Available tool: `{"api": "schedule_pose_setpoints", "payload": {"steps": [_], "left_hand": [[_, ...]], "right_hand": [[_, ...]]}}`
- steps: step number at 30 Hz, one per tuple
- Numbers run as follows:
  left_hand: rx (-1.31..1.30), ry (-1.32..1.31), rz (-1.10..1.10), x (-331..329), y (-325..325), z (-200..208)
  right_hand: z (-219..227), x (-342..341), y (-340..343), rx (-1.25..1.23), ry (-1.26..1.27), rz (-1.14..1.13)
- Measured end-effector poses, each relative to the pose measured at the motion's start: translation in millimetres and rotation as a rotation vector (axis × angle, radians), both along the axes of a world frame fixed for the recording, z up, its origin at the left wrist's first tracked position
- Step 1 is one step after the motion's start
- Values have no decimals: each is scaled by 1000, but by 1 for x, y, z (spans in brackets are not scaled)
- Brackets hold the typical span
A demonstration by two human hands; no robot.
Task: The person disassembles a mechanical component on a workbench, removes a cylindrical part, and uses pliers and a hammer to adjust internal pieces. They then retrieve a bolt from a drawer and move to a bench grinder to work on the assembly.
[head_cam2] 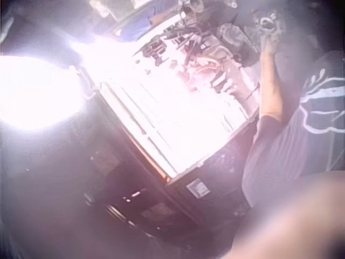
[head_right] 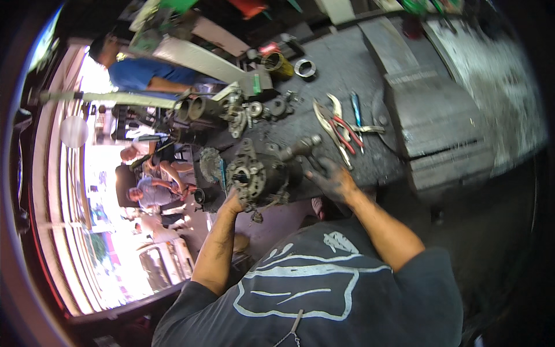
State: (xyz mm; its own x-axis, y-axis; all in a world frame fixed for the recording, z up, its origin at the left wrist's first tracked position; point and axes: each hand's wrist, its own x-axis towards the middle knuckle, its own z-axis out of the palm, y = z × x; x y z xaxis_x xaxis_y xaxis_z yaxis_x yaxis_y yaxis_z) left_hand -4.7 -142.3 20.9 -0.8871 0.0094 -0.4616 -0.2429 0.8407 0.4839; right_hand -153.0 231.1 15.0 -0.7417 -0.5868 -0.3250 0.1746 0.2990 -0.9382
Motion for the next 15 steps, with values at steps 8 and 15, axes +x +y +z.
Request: {"api": "schedule_pose_setpoints", "payload": {"steps": [8, 15], "left_hand": [[193, 440, -11, -19, 40, 45], [340, 671, -64, -22, 44, 59]], "right_hand": [[147, 5, 2, 104, 716, 130], [212, 14, -36, 250, 1019, 214]]}}
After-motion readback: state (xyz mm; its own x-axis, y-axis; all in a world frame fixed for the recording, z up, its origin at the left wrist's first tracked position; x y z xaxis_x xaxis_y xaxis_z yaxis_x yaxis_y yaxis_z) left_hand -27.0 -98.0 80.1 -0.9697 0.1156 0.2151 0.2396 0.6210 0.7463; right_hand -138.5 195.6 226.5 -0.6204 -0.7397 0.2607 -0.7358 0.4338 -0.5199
